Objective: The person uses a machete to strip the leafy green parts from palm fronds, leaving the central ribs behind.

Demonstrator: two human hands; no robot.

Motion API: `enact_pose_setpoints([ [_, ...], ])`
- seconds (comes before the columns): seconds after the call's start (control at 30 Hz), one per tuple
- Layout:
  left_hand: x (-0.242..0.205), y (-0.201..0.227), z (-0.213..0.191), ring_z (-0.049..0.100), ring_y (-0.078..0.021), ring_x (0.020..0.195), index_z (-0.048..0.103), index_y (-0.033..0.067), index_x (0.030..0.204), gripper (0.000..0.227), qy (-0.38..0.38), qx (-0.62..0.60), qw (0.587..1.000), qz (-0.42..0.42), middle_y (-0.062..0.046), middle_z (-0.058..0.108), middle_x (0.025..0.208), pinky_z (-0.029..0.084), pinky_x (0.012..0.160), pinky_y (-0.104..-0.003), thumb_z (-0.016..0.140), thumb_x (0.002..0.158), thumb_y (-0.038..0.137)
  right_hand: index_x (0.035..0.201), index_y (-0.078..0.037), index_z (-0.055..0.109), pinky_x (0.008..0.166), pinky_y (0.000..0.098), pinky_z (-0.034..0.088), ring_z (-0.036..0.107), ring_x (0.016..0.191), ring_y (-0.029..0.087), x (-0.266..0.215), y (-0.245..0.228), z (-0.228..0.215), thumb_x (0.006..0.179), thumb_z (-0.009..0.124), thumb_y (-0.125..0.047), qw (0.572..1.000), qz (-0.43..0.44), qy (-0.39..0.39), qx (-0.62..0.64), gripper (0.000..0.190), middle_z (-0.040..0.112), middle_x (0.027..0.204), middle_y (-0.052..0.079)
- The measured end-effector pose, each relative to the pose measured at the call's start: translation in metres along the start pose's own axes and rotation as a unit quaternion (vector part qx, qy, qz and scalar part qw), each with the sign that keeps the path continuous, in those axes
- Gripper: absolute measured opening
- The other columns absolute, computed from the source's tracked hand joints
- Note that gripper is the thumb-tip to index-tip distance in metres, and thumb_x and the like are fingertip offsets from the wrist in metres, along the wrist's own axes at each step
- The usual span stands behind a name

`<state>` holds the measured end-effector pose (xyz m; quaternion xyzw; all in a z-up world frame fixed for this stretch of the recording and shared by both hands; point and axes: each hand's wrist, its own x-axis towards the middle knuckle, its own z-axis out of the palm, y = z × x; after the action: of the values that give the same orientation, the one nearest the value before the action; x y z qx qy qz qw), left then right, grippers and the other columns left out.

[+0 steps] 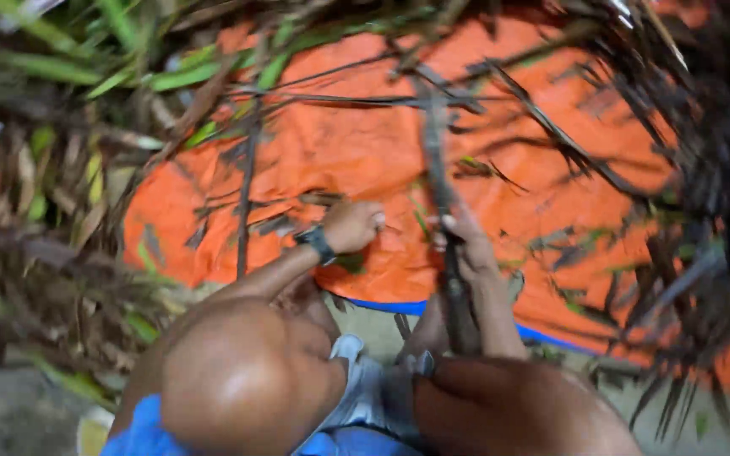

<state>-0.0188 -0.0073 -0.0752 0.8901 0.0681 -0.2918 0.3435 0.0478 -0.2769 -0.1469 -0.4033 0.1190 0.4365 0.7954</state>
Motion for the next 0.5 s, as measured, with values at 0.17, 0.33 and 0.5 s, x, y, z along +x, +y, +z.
enact_pose_setpoints([
  [0.17, -0.025, 0.015, -0.036, 0.07, -0.0337, 0.106, 0.069, 0.0251, 0.101, 0.033, 0.045, 0.105, 0.993, -0.001, -0.003, 0.076, 0.1, 0.054, 0.093, -0.048, 0.04, 0.101, 0.041, 0.157, -0.026, 0.036, 0.054, 0.032, 0.063, 0.069, 0.066, 0.026, -0.003, 0.007, -0.001, 0.1, 0.055, -0.005, 1.0, -0.024, 0.014, -0.007, 0.064, 0.07, 0.107, 0.021],
  [0.33, -0.007, -0.006, -0.013, 0.055, -0.0324, 0.112, 0.066, 0.028, 0.105, 0.031, 0.041, 0.232, 0.97, 0.056, -0.006, 0.064, 0.108, 0.04, 0.099, -0.05, 0.036, 0.1, 0.035, 0.153, -0.027, 0.041, 0.053, 0.0354, 0.065, 0.074, 0.066, 0.029, -0.005, 0.034, 0.032, 0.098, 0.054, -0.003, 0.997, 0.011, 0.075, 0.006, 0.061, 0.072, 0.105, 0.024],
  [0.5, -0.016, 0.009, -0.022, 0.042, -0.0297, 0.114, 0.071, 0.0191, 0.091, 0.016, 0.068, 0.36, 0.923, 0.12, -0.006, 0.055, 0.102, 0.014, 0.109, -0.06, 0.057, 0.097, 0.021, 0.158, -0.026, 0.038, 0.069, 0.0417, 0.067, 0.077, 0.087, 0.036, -0.006, 0.034, 0.079, 0.099, 0.057, -0.006, 0.987, 0.036, 0.094, -0.127, 0.065, 0.072, 0.11, 0.029],
])
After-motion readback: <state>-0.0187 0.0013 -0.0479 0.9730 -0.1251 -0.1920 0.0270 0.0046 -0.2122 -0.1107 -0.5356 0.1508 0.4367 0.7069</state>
